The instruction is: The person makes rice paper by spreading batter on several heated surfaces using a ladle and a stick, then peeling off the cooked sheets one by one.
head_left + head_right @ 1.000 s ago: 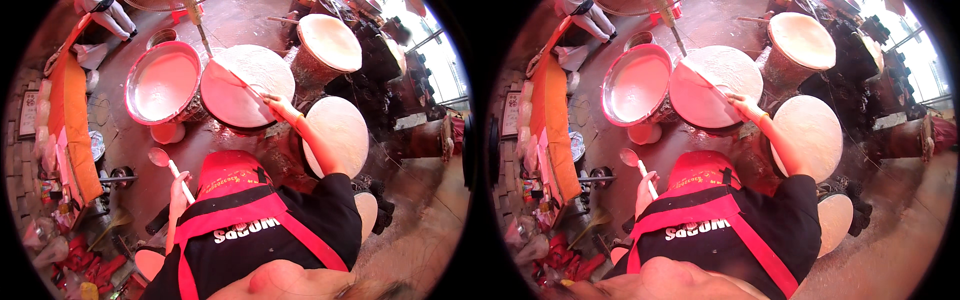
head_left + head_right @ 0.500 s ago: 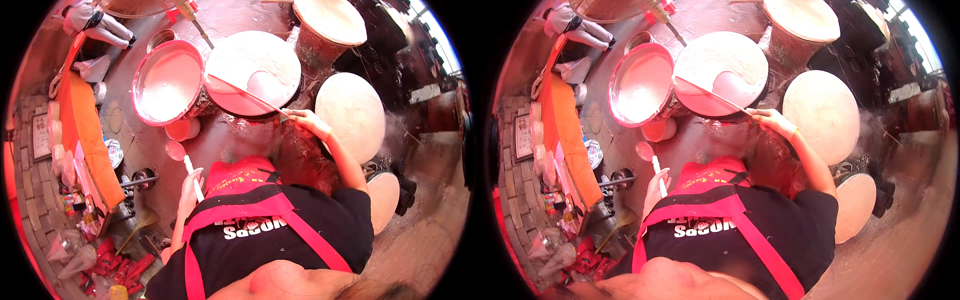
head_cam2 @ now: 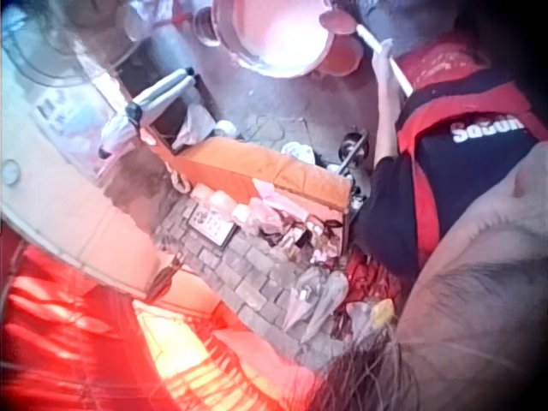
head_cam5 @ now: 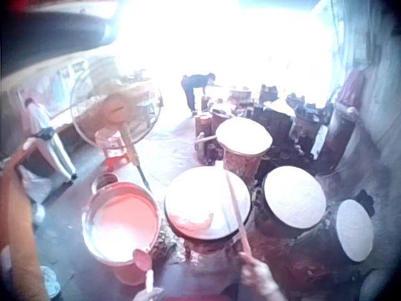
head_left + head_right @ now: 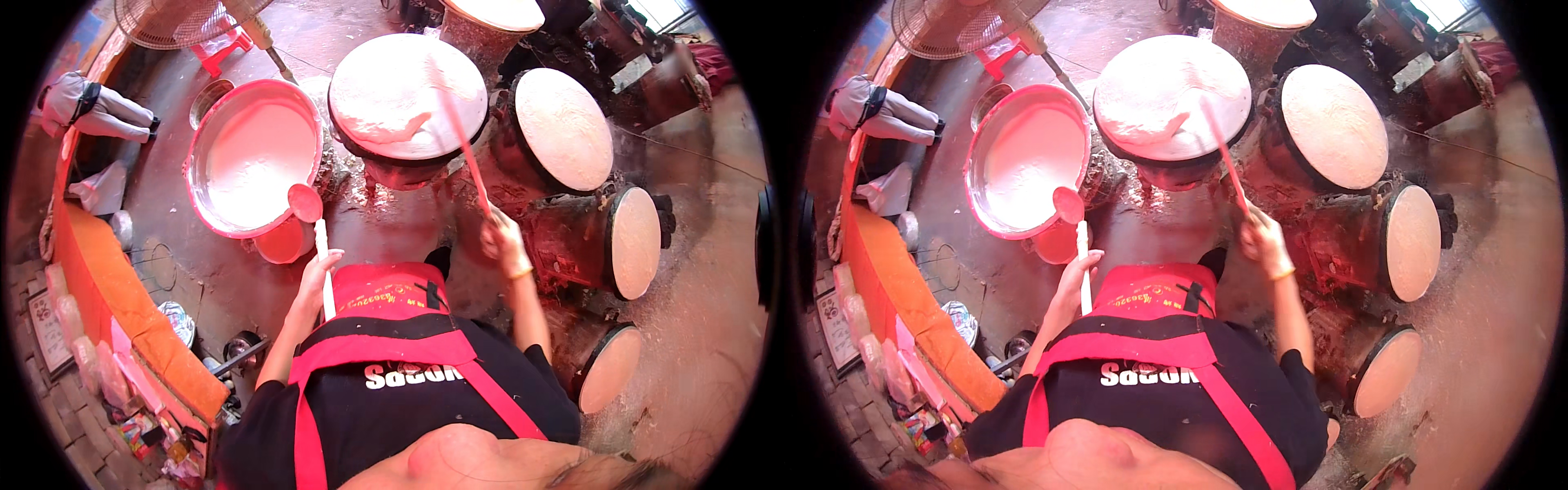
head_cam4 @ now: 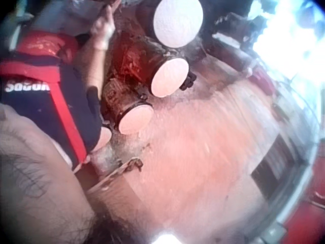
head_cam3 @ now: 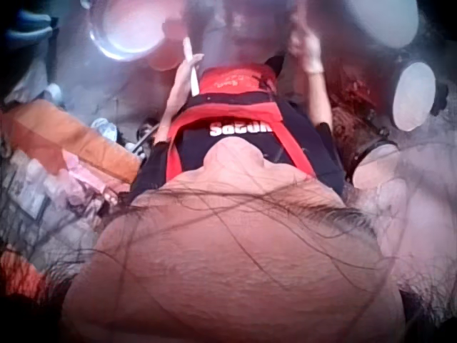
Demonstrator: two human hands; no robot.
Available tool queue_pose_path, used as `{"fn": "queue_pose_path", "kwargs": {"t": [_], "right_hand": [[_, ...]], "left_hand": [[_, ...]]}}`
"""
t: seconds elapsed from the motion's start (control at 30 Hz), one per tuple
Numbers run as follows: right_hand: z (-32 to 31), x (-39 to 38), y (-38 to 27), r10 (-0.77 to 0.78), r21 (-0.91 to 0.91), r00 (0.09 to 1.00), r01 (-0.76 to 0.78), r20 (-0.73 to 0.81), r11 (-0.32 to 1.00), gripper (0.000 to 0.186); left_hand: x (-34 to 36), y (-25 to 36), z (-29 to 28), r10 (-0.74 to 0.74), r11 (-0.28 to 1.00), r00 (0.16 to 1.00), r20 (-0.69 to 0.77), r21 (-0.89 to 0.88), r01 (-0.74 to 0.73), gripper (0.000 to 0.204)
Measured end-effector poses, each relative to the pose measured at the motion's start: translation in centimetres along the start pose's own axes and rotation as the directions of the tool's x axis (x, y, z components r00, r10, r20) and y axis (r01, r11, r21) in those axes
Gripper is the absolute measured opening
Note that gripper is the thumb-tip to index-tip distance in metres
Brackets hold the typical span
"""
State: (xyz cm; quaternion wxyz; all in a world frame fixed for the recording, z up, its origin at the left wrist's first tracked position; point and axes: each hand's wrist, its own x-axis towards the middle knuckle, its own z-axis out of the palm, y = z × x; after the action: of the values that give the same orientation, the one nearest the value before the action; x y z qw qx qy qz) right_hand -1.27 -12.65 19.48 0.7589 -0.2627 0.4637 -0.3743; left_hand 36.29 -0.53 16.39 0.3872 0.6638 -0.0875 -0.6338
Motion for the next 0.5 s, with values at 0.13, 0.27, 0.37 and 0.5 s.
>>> {"fn": "queue_pose_path", "kwargs": {"t": [0.13, 0.27, 0.37, 0.5], "right_hand": [[15.5, 9.5, 5.7, -0.052, 0.107, 0.996, 0.06, -0.076, 0.992, 0.033], [27.4, 20.4, 8.8, -0.271, -0.021, 0.951, 0.271, -0.147, 0.962, 0.028], [26.1, 28.1, 15.4, -0.429, -0.19, 0.818, 0.385, -0.383, 0.903, 0.029], [26.4, 16.1, 13.7, -0.15, 0.189, 0.94, 0.214, -0.306, 0.958, 0.034]], "left_hand": [[-2.8, -1.5, -4.1, 0.022, 0.994, 1.0, -0.009, -0.104, -0.022, 0.017], [-6.8, -2.2, -6.7, 0.062, 0.969, 0.993, -0.097, -0.234, -0.084, 0.019], [-7.5, -3.3, -9.0, 0.036, 0.972, 0.997, -0.073, -0.228, -0.052, 0.021], [-7.9, -4.7, -10.5, -0.029, 0.957, 0.988, -0.154, -0.29, -0.018, 0.013]]}}
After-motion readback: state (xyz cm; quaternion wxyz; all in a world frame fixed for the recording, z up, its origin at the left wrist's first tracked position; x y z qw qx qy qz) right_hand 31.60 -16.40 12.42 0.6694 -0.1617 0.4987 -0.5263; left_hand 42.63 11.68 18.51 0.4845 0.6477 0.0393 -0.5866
